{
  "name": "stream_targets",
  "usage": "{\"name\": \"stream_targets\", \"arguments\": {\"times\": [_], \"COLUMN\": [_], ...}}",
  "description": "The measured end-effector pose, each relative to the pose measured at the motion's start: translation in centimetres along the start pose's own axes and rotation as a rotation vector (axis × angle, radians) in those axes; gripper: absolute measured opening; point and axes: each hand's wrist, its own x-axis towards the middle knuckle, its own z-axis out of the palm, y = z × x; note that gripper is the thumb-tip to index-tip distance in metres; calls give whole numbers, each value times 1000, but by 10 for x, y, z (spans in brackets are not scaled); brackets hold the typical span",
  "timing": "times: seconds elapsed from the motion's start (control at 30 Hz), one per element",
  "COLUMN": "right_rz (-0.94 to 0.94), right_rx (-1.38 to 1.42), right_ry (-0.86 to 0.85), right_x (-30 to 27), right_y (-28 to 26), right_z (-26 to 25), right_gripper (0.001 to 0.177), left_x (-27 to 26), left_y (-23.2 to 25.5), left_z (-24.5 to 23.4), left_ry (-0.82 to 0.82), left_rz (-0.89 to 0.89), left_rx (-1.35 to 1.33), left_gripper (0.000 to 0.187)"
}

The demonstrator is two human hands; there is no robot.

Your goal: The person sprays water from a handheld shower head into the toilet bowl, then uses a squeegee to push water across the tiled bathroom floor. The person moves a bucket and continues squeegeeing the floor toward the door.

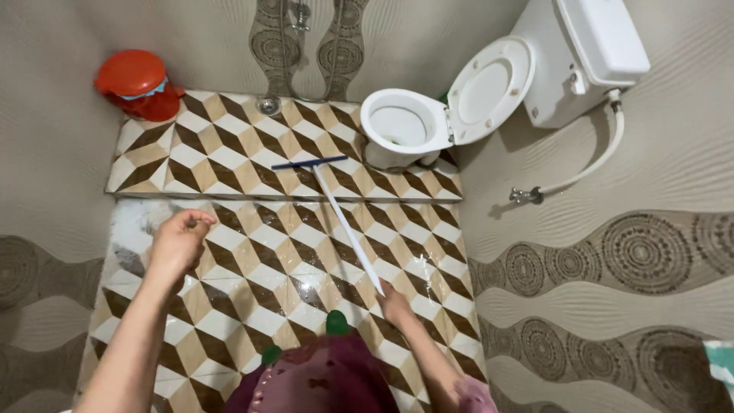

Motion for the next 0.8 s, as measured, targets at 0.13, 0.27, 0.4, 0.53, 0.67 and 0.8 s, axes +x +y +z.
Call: {"name": "stream_targets", "arguments": {"times": [0.13, 0.27, 0.4, 0.53, 0.67, 0.8], "right_rz": [73, 2, -42, -66, -51, -45], "right_rx": [-62, -37, -40, -48, -96, -133], "right_ry": [-25, 12, 53, 52, 43, 78], "right_x": [43, 86, 240, 311, 320, 305], "right_y": [70, 21, -5, -65, -92, -41], "right_z": [26, 17, 26, -10, -27, -18], "right_gripper": [58, 59, 61, 62, 62, 61], "left_x": [0, 11, 32, 53, 49, 56], "left_y": [-11, -10, -25, -52, -50, -53], "left_z": [2, 8, 15, 25, 37, 39], "left_ry": [8, 22, 119, 157, 167, 98], "left_rz": [10, 3, -50, -69, 16, 38], "left_rx": [-18, 74, 472, 429, 242, 255], "left_gripper": [14, 15, 14, 16, 18, 16]}}
